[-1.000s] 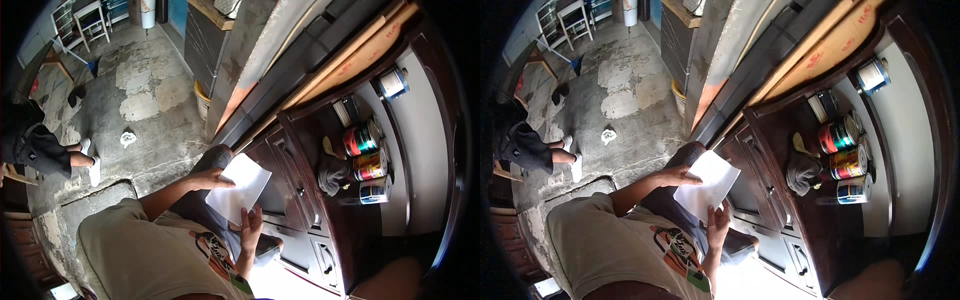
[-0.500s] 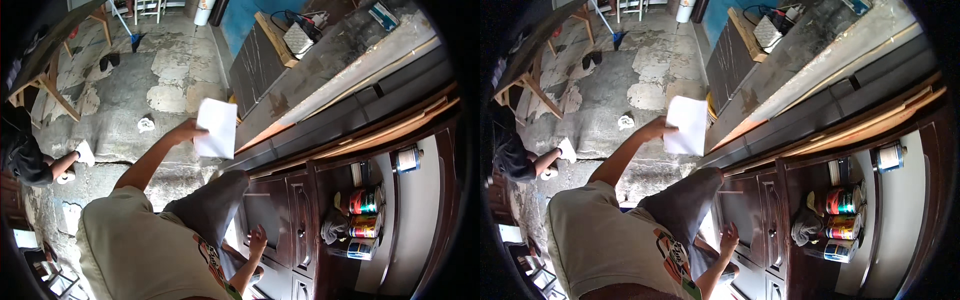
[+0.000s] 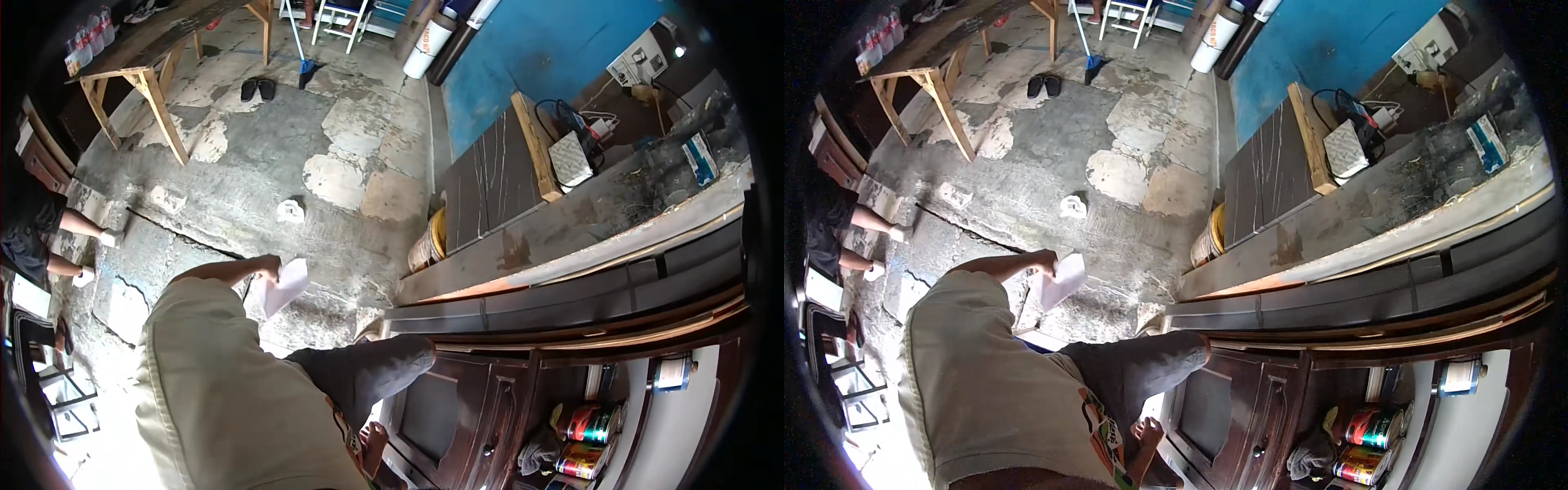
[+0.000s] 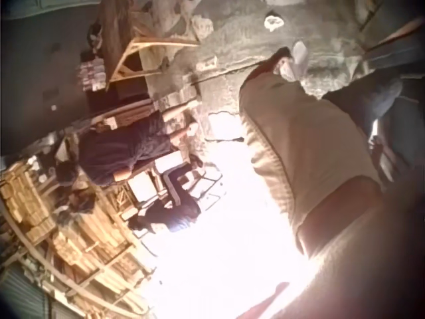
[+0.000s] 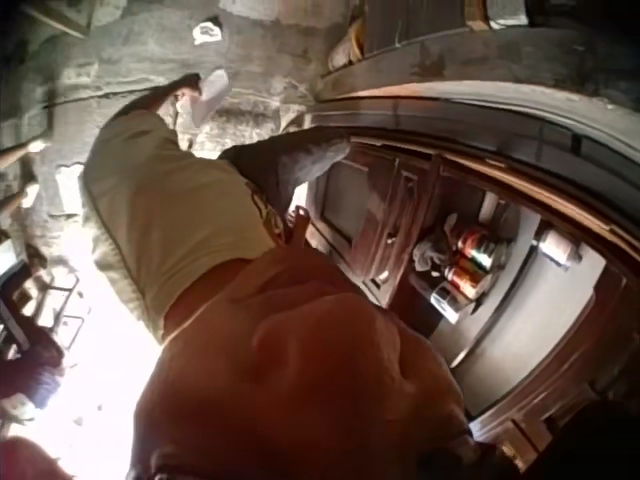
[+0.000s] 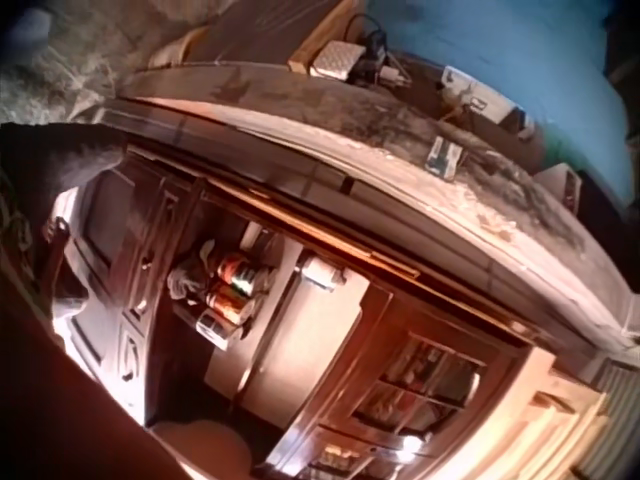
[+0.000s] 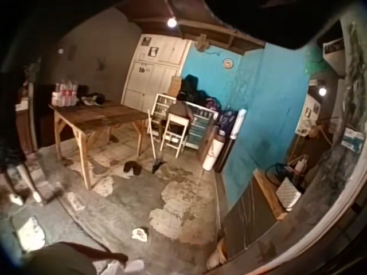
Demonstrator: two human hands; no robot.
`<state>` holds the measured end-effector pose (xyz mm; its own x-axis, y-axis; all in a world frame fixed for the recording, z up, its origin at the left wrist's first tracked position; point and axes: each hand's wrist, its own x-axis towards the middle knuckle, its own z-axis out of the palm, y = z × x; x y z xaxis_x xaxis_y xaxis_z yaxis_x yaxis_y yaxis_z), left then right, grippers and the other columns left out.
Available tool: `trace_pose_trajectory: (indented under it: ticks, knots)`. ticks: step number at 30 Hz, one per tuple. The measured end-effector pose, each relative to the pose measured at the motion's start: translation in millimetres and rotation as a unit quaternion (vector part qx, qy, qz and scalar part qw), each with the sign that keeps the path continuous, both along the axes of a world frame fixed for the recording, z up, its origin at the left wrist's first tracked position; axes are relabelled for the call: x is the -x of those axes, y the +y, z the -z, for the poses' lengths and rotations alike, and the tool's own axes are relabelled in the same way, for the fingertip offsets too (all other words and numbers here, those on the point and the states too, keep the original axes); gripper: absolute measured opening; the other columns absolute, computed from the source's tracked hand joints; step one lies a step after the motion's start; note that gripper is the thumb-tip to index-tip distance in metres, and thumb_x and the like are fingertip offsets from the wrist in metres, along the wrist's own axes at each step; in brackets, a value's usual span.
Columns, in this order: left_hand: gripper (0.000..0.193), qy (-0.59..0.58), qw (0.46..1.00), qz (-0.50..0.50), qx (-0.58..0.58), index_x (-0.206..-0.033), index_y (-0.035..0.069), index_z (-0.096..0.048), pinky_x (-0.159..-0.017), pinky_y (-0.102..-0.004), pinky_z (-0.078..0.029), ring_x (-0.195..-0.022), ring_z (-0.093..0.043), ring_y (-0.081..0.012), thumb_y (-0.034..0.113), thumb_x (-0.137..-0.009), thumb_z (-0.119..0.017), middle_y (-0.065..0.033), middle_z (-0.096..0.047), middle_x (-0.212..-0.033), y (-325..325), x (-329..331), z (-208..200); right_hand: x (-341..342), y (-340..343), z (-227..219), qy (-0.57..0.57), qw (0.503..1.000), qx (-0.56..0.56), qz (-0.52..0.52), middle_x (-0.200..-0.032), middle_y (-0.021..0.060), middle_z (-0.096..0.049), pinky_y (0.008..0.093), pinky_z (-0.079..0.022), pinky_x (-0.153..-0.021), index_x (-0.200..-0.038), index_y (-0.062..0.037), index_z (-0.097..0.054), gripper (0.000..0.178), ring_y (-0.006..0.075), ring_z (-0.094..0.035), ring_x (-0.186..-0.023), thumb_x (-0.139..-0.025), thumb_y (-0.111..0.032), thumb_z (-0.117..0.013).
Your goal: Organize and wipe down various supply cans on a wooden cabinet shelf.
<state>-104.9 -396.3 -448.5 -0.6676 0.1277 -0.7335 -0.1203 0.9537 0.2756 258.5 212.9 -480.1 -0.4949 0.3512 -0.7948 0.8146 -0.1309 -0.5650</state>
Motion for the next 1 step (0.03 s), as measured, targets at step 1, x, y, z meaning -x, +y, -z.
trace_pose_trajectory:
  ticks: [1]
  knots:
    - [0.034, 0.001, 1.0, -0.004, 0.0, -0.104, 0.001, -0.076, -0.051, -0.0455, -0.061, -0.059, -0.071, -0.0317, 0.025, -0.081, -0.082, -0.0158, -0.074, -0.08, -5.5, 1.2, 2.4, -1.0, 4.6, 15.2, 0.002, 1.0, -0.005, 0.0, -0.104, 0.0187, -0.072, 0.0318, -0.057, -0.056, -0.137, -0.0062, -0.06, 0.047, 0.0256, -0.072, -0.076, -0.096, -0.028, -0.071]
